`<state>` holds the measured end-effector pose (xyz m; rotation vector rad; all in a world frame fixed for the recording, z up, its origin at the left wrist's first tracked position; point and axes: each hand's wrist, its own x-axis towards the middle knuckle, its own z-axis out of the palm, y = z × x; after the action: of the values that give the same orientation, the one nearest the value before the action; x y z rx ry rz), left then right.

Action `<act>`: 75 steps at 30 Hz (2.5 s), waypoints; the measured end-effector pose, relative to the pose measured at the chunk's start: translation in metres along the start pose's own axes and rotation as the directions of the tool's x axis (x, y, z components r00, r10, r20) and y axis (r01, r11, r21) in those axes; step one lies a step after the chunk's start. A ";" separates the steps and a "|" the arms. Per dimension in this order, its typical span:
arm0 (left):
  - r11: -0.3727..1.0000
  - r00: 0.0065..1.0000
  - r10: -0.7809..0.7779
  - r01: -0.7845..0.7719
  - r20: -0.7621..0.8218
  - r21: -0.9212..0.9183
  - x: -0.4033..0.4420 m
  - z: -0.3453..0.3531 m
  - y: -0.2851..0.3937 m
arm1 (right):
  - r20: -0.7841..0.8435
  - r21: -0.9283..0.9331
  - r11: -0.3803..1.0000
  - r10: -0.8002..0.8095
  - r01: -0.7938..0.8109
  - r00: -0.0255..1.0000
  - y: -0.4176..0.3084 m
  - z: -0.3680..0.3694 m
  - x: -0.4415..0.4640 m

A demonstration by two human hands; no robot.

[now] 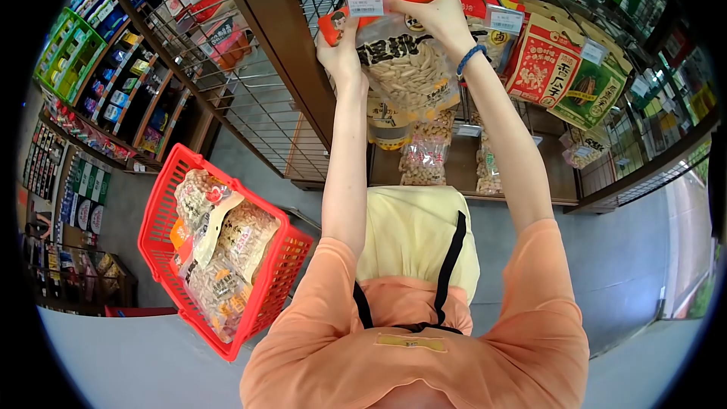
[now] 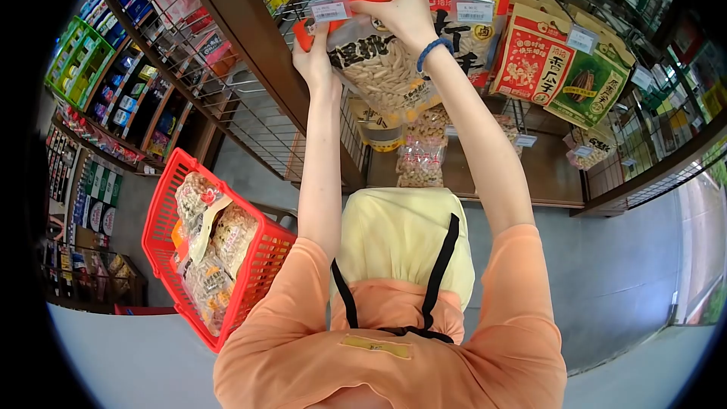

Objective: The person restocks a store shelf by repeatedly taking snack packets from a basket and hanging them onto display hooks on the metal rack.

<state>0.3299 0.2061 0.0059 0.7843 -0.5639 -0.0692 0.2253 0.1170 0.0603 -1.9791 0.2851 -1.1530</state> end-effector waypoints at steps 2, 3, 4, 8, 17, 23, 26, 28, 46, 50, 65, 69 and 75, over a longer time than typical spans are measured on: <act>0.999 0.999 0.038 -0.038 -0.022 -0.005 -0.003 0.001 0.001 | -0.001 -0.016 0.999 0.039 -0.039 0.999 0.007 0.001 -0.002; 0.999 0.999 0.038 -0.039 -0.021 -0.005 -0.002 -0.001 -0.001 | -0.009 0.007 0.997 0.073 -0.073 0.997 0.012 0.002 -0.003; 0.999 0.999 0.048 -0.048 -0.009 0.001 -0.002 -0.004 -0.004 | -0.016 0.032 0.994 0.108 -0.108 0.994 0.018 0.004 -0.004; 0.996 0.996 0.085 -0.085 0.004 0.007 0.004 -0.004 -0.009 | -0.050 0.046 0.999 0.030 -0.028 0.998 0.016 0.004 -0.003; 0.991 1.000 -0.011 0.007 0.029 0.133 0.026 -0.006 -0.031 | -0.133 0.016 0.997 0.076 -0.075 0.988 0.037 0.011 0.009; 0.992 0.994 -0.077 0.068 0.078 0.110 0.044 -0.003 -0.044 | -0.233 -0.119 0.988 0.064 -0.094 0.970 0.044 0.015 0.017; 0.978 0.988 -0.128 0.111 0.089 0.175 0.057 -0.005 -0.058 | -0.278 -0.235 0.966 0.038 -0.106 0.960 0.049 0.018 0.024; 0.967 0.986 -0.156 0.139 0.063 0.215 0.065 -0.003 -0.065 | -0.282 -0.263 0.957 0.046 -0.123 0.958 0.054 0.018 0.030; 0.896 0.838 -0.426 0.339 0.341 0.288 -0.037 -0.046 -0.080 | -0.273 -0.290 0.923 0.176 -0.255 0.946 0.068 0.018 0.050; 0.902 0.850 -0.390 0.277 0.353 0.331 -0.039 -0.059 -0.066 | -0.239 -0.139 0.946 0.253 -0.291 0.937 0.083 0.020 0.053; 0.854 0.950 -0.257 0.138 0.177 0.501 -0.023 -0.080 -0.086 | -0.252 -0.072 0.943 0.297 -0.324 0.921 0.097 0.026 0.048; 0.824 0.942 -0.311 0.200 0.127 0.531 -0.025 -0.080 -0.079 | -0.239 -0.116 0.935 0.301 -0.335 0.923 0.097 0.024 0.044; 0.804 0.930 -0.356 0.257 0.089 0.536 -0.026 -0.080 -0.080 | -0.136 0.197 0.944 0.293 -0.264 0.946 0.093 0.023 0.020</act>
<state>0.3595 0.2085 -0.1065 1.4094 -0.6366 -0.3058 0.2725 0.0581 -0.0016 -1.6310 0.5148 -1.1147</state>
